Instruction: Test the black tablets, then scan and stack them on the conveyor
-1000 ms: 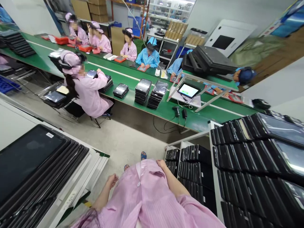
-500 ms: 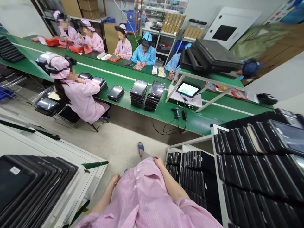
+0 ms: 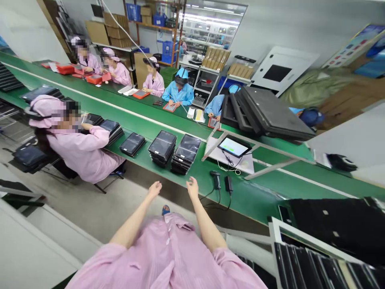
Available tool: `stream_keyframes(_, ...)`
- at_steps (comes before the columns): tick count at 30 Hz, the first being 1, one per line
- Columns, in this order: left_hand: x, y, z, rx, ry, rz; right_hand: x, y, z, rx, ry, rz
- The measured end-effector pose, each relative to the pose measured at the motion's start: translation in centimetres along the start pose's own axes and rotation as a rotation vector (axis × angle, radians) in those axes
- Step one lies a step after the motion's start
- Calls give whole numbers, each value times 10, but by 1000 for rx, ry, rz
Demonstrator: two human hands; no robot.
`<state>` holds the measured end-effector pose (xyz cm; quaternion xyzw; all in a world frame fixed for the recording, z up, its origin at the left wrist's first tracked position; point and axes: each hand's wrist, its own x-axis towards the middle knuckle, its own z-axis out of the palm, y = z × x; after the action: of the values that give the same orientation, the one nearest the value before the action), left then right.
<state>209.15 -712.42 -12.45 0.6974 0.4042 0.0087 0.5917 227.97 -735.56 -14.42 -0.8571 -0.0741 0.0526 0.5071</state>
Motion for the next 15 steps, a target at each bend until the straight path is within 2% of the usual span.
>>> stream_keyframes(2, 42, 59, 14, -23, -13, 107, 43, -22, -4, 6, 15, -57)
stream_keyframes(4, 76, 110, 26, 47, 15, 277, 75, -40, -3, 9, 11, -105)
stream_keyframes(7, 112, 161, 42, 222, -2, 351, 105, -57, 3, -10, -7, -131)
stream_keyframes(10, 133, 183, 51, 396, -23, 380, 117, -61, 9, -40, 1, -101)
stream_keyframes(15, 154, 192, 51, 511, -96, 410, 119, -62, 8, -66, 13, -39)
